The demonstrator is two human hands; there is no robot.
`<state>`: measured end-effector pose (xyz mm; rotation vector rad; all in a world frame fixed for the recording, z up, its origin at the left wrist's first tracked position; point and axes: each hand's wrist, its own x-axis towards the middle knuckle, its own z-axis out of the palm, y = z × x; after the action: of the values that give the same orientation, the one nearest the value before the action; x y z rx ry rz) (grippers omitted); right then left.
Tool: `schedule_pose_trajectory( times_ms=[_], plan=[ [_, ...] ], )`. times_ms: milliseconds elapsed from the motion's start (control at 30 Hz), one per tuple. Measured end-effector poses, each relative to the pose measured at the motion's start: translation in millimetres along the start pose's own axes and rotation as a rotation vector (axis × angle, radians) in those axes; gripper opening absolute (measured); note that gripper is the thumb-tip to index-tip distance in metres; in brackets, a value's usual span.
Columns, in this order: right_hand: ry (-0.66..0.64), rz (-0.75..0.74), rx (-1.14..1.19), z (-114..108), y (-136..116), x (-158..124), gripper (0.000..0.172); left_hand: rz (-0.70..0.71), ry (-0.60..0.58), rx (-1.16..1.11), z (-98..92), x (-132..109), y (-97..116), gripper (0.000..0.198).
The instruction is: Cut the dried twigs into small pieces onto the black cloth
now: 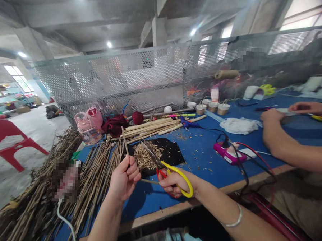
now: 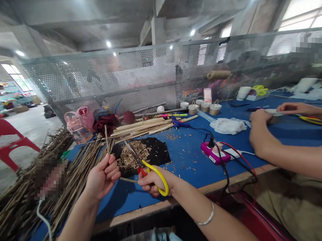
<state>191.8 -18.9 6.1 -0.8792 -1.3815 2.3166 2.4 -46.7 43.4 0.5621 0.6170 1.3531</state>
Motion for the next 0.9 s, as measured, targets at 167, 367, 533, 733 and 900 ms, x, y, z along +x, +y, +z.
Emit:
schedule_pose_trajectory(
  times_ms=[167,367,533,733,900],
  plan=[
    [0.127,-0.008,-0.150,-23.5,-24.5,-5.1,0.018,0.029,0.064,0.261,-12.2,-1.6,-6.5,0.028],
    [0.231,0.032,-0.226,-37.4,-47.9,4.4,0.019,0.248,0.206,1.169,-18.7,11.8,-0.7,0.035],
    [0.328,-0.002,-0.107,-24.2,-31.3,21.1,0.018,0.435,0.195,2.003,-12.1,20.0,-16.9,0.028],
    [0.317,-0.136,0.029,-21.6,-13.0,38.3,0.022,0.534,0.146,2.044,-12.3,28.0,-26.9,0.044],
    [0.269,-0.258,0.051,-42.3,-22.8,42.7,0.031,0.626,0.294,1.876,-43.7,24.6,9.9,0.071]
  ],
)
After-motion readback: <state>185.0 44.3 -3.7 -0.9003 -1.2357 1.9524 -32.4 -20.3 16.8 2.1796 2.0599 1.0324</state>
